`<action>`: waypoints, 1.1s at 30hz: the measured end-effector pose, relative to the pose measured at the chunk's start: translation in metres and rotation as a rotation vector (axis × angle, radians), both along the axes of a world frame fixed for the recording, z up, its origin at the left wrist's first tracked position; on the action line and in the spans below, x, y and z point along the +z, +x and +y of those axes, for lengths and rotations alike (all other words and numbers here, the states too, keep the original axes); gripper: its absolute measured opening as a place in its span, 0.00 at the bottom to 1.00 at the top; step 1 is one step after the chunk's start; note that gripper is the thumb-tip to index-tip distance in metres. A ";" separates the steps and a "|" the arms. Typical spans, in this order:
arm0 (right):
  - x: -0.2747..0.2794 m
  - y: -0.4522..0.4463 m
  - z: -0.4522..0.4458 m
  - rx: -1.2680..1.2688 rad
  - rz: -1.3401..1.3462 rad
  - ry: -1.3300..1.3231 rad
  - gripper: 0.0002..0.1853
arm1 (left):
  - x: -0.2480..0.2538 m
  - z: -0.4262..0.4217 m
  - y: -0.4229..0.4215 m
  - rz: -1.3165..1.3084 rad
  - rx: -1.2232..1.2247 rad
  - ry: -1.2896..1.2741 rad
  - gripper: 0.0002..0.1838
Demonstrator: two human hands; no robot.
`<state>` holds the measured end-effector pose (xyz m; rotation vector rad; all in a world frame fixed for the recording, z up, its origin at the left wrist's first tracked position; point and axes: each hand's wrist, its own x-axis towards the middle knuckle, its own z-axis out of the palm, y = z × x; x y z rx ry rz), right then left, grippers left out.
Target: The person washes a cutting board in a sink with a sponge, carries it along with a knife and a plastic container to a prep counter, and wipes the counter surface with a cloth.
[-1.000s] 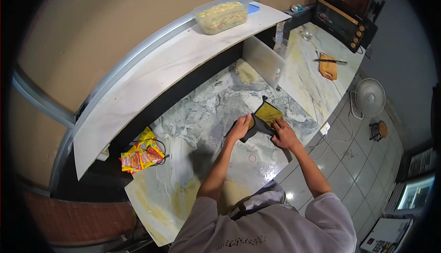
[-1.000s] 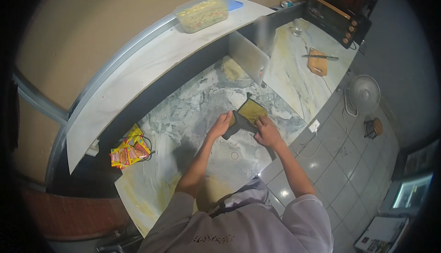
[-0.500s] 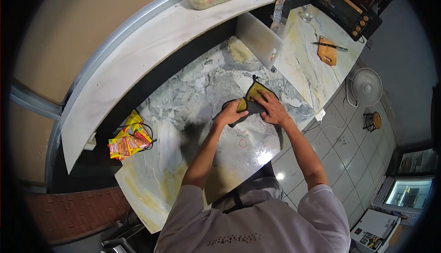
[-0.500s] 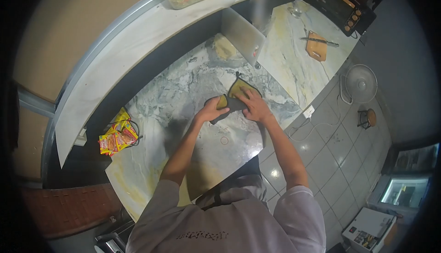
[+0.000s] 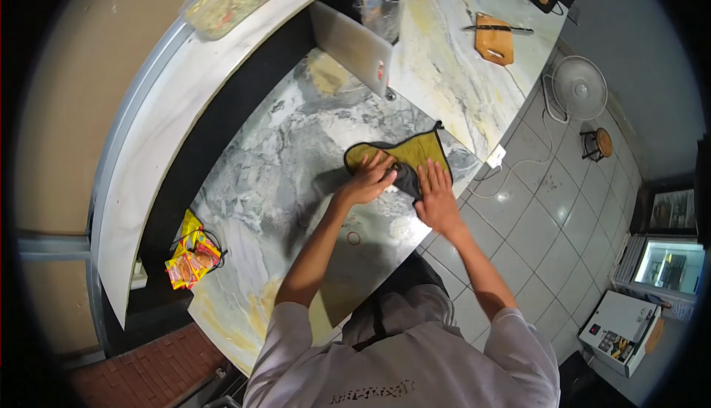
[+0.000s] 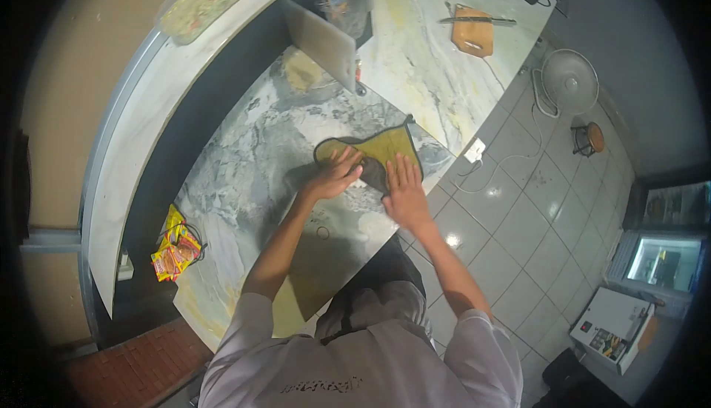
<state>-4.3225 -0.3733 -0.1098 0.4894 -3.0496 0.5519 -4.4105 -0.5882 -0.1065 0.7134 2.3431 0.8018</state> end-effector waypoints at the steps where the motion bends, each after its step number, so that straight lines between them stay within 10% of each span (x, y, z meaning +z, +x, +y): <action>1: 0.001 0.014 -0.002 -0.047 -0.023 -0.010 0.42 | 0.000 0.004 0.003 -0.003 -0.013 0.001 0.36; 9: -0.003 0.032 0.026 0.017 0.026 -0.142 0.26 | 0.017 0.010 0.006 -0.205 -0.165 0.015 0.39; 13: 0.016 -0.024 0.066 0.189 0.158 0.115 0.26 | 0.036 0.044 -0.010 -0.446 0.121 -0.072 0.44; 19: 0.060 -0.146 0.106 0.349 0.382 0.300 0.24 | -0.009 0.116 -0.042 -0.140 0.542 0.350 0.38; 33: -0.017 -0.118 0.134 -0.092 0.196 -0.033 0.30 | -0.022 0.140 -0.097 0.059 0.150 0.037 0.36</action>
